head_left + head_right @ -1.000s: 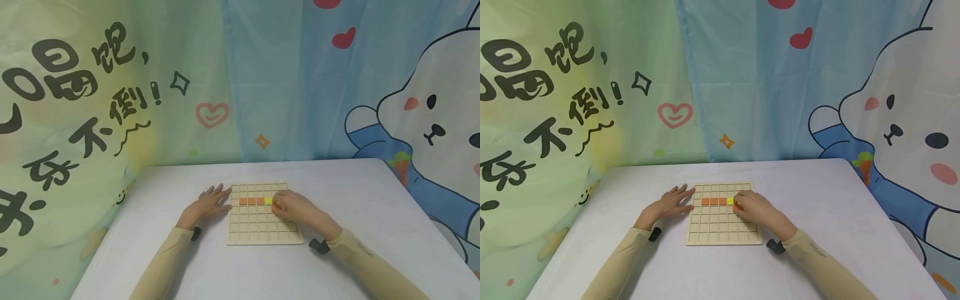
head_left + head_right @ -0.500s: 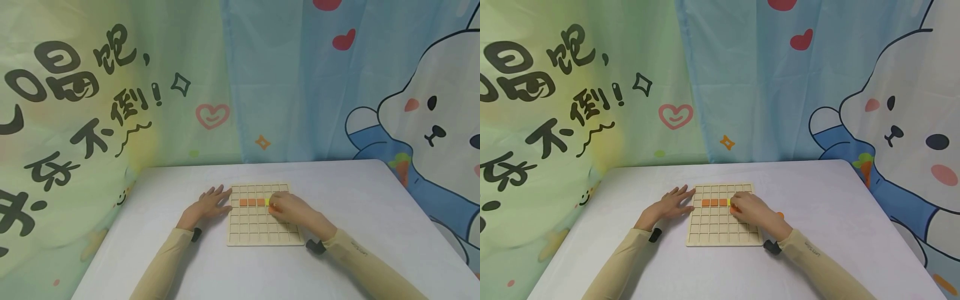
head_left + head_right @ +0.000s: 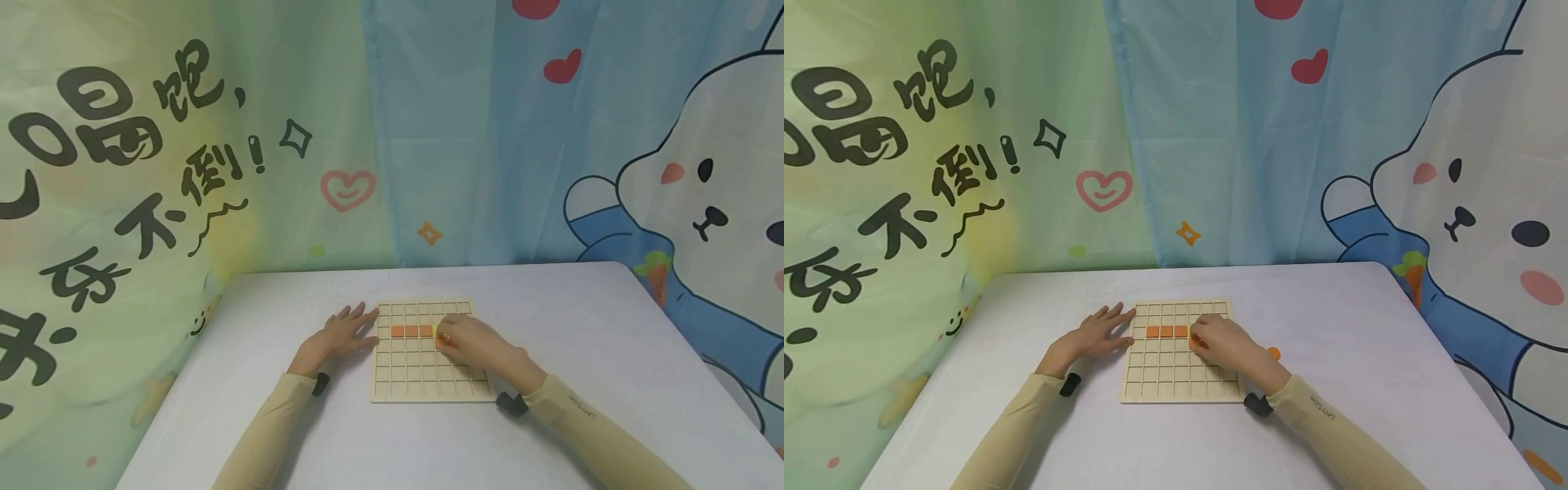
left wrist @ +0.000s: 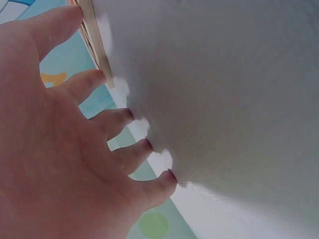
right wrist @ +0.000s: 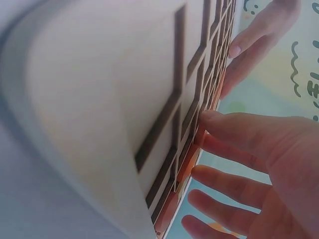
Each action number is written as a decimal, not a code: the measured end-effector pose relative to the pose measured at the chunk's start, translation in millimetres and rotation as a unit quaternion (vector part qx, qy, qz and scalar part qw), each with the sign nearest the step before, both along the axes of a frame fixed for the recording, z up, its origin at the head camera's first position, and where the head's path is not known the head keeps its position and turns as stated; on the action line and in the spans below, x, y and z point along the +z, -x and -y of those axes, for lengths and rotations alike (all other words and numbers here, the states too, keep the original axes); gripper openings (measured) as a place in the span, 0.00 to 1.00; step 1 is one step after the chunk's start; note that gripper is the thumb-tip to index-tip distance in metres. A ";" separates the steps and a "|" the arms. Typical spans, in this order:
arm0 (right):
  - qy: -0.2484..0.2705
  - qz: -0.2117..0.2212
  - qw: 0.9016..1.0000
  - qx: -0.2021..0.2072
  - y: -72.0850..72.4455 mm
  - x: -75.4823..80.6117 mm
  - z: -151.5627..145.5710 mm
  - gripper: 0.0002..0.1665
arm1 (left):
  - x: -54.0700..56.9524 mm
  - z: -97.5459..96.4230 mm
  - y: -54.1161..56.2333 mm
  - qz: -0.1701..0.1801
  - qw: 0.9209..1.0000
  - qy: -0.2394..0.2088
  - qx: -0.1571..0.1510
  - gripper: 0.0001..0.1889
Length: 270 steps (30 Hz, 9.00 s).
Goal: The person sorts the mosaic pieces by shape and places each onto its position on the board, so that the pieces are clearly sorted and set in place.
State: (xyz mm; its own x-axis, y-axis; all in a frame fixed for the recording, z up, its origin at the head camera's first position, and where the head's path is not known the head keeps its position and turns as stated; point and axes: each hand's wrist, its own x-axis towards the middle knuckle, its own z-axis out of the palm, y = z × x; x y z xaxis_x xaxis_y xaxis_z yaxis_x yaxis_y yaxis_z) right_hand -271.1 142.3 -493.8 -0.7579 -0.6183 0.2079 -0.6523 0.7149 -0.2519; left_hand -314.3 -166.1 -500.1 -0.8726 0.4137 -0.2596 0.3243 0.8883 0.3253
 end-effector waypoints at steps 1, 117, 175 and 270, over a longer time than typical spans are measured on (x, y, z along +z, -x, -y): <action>-0.001 -0.001 1.000 0.000 0.1 -0.4 0.0 0.03 | 0.2 -0.1 -0.1 0.000 1.000 0.001 0.000 0.38; -0.024 0.101 0.977 -0.185 -27.8 1.1 -98.4 0.18 | -1.5 0.7 -0.6 -0.002 1.000 -0.009 -0.010 0.38; -0.046 0.116 0.974 -0.189 -19.5 19.3 -73.2 0.14 | 1.1 -0.2 -1.2 -0.005 1.000 -0.003 -0.012 0.38; -0.043 -0.008 0.999 -0.001 -0.3 7.8 24.6 0.09 | 0.2 0.9 -1.8 0.003 1.000 -0.007 0.000 0.38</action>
State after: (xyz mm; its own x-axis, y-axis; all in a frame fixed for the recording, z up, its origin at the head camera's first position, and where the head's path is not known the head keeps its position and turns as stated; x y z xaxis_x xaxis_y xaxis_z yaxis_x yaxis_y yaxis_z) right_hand -270.8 117.7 -486.0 -0.7561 -0.6329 0.1668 -0.6544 0.7345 -0.1793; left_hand -312.6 -167.0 -499.9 -0.8708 0.4174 -0.2596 0.3225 0.8837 0.3392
